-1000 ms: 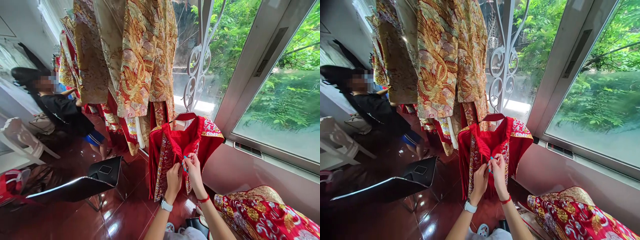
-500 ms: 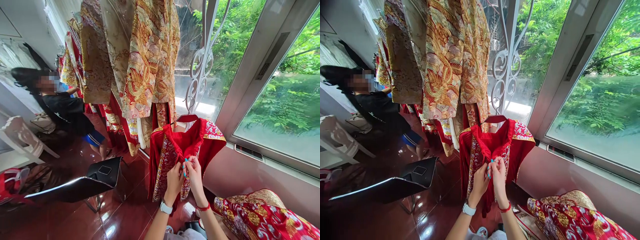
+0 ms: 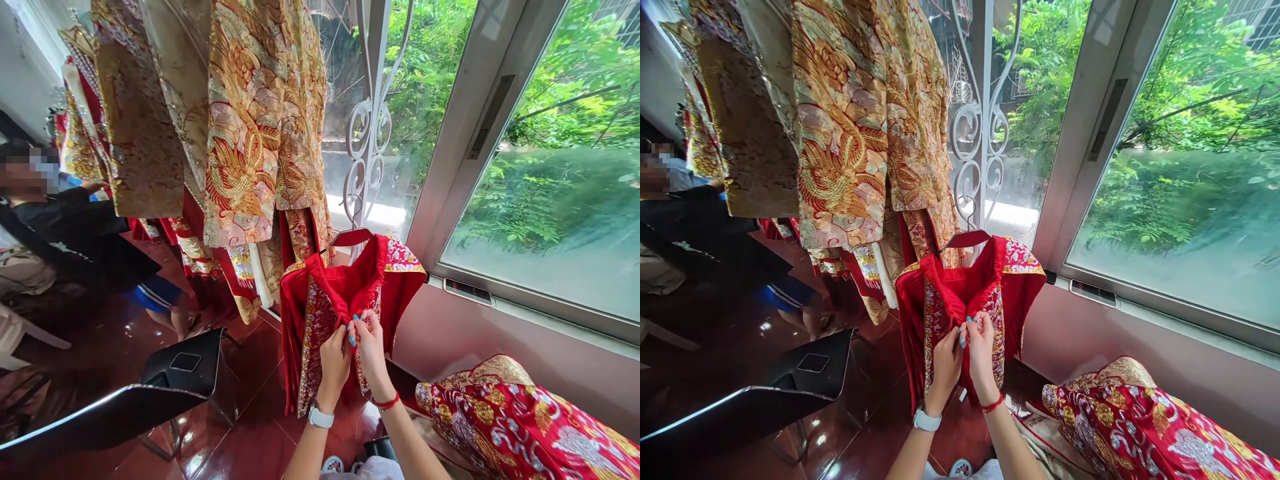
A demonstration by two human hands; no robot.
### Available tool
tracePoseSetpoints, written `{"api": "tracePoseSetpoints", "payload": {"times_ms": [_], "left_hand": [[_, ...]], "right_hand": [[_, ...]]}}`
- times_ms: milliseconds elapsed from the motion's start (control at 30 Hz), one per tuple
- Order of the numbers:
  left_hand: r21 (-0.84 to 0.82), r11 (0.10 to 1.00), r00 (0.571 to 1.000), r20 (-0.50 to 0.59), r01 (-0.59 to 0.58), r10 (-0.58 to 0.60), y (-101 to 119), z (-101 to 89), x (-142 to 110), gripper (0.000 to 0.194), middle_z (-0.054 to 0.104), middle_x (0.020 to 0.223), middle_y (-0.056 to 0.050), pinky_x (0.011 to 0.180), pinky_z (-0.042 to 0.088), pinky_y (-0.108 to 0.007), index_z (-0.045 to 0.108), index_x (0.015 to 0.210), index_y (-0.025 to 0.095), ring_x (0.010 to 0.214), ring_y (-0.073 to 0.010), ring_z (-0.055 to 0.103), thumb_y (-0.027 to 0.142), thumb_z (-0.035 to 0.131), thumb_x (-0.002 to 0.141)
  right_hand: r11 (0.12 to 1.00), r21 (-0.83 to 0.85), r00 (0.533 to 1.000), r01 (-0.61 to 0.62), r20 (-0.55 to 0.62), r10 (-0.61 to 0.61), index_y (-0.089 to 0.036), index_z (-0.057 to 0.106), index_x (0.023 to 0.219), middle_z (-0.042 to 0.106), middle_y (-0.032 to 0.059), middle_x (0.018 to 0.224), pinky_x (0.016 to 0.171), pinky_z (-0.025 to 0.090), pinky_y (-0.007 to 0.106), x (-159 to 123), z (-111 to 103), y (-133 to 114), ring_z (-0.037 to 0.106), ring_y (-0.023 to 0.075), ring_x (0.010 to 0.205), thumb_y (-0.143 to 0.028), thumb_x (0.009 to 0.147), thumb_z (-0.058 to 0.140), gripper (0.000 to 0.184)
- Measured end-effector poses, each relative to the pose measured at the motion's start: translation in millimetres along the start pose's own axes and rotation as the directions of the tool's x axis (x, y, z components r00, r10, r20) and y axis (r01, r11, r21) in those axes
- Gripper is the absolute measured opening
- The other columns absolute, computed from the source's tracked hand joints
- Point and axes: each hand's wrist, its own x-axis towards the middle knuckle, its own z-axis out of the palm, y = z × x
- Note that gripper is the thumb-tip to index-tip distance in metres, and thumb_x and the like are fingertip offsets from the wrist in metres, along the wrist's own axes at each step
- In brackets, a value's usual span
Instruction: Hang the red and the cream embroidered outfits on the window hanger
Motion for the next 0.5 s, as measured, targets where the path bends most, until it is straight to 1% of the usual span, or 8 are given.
{"api": "tracePoseSetpoints", "payload": {"times_ms": [67, 167, 233, 333, 400, 500], "left_hand": [[-0.035, 0.999, 1.0, 0.025, 0.002, -0.001, -0.4, -4.4, 4.5, 0.024, 0.077, 0.091, -0.009, 0.068, 0.053, -0.028, 0.069, 0.1, 0.02, 0.079, -0.0218, 0.073, 0.021, 0.046, 0.094], [-0.107, 0.994, 0.997, 0.072, 0.017, -0.009, 1.4, -10.9, 9.5, 0.026, 0.077, 0.093, -0.01, 0.072, 0.054, -0.029, 0.07, 0.101, 0.02, 0.082, -0.0221, 0.074, 0.023, 0.045, 0.095], [-0.138, 0.99, 0.996, 0.089, 0.035, -0.023, 3.1, -14.1, 10.9, 0.027, 0.077, 0.094, -0.01, 0.072, 0.054, -0.029, 0.07, 0.102, 0.02, 0.084, -0.0224, 0.073, 0.025, 0.044, 0.096], [-0.14, 0.988, 0.995, 0.087, 0.063, -0.051, 5.0, -16.8, 12.0, 0.029, 0.077, 0.089, -0.009, 0.069, 0.053, -0.029, 0.071, 0.1, 0.02, 0.078, -0.0221, 0.072, 0.027, 0.043, 0.095], [-0.129, 0.99, 0.995, 0.083, 0.061, -0.051, 5.6, -17.7, 12.6, 0.029, 0.076, 0.085, -0.009, 0.066, 0.052, -0.028, 0.071, 0.098, 0.02, 0.073, -0.0218, 0.071, 0.027, 0.043, 0.095], [-0.126, 0.991, 0.996, 0.089, 0.033, -0.022, 6.5, -18.9, 12.3, 0.03, 0.077, 0.087, -0.009, 0.067, 0.052, -0.029, 0.072, 0.1, 0.02, 0.076, -0.0225, 0.072, 0.025, 0.043, 0.094]], "right_hand": [[1.0, -0.009, 1.0, 0.022, 0.008, -0.021, -0.025, 0.037, 0.074, 0.047, -0.0104, 0.047, 0.042, 0.032, 0.018, 5.3, 3.8, -3.7, 0.039, 0.0077, 0.042, -0.035, 0.067, 0.069, 0.034], [0.999, -0.011, 0.999, 0.03, 0.026, -0.03, -0.025, 0.035, 0.071, 0.051, -0.0086, 0.048, 0.042, 0.033, 0.018, 12.8, 8.4, -8.6, 0.043, 0.0081, 0.042, -0.036, 0.065, 0.071, 0.038], [0.999, 0.005, 0.999, 0.037, 0.026, -0.037, -0.025, 0.034, 0.069, 0.051, -0.0083, 0.048, 0.042, 0.034, 0.018, 16.7, 11.2, -10.8, 0.044, 0.0081, 0.042, -0.036, 0.064, 0.072, 0.04], [0.998, 0.022, 0.998, 0.052, 0.018, -0.052, -0.024, 0.033, 0.066, 0.052, -0.007, 0.048, 0.043, 0.036, 0.019, 20.1, 15.3, -13.0, 0.044, 0.0076, 0.042, -0.036, 0.065, 0.073, 0.041], [0.998, 0.028, 0.999, 0.052, 0.009, -0.052, -0.024, 0.033, 0.064, 0.054, -0.0059, 0.049, 0.044, 0.038, 0.019, 20.5, 16.8, -13.4, 0.046, 0.0079, 0.043, -0.035, 0.065, 0.074, 0.042], [0.998, 0.035, 0.998, 0.05, -0.026, -0.049, -0.024, 0.036, 0.064, 0.056, -0.005, 0.051, 0.044, 0.041, 0.02, 19.0, 16.9, -12.9, 0.05, 0.0088, 0.044, -0.034, 0.064, 0.074, 0.04]]}}
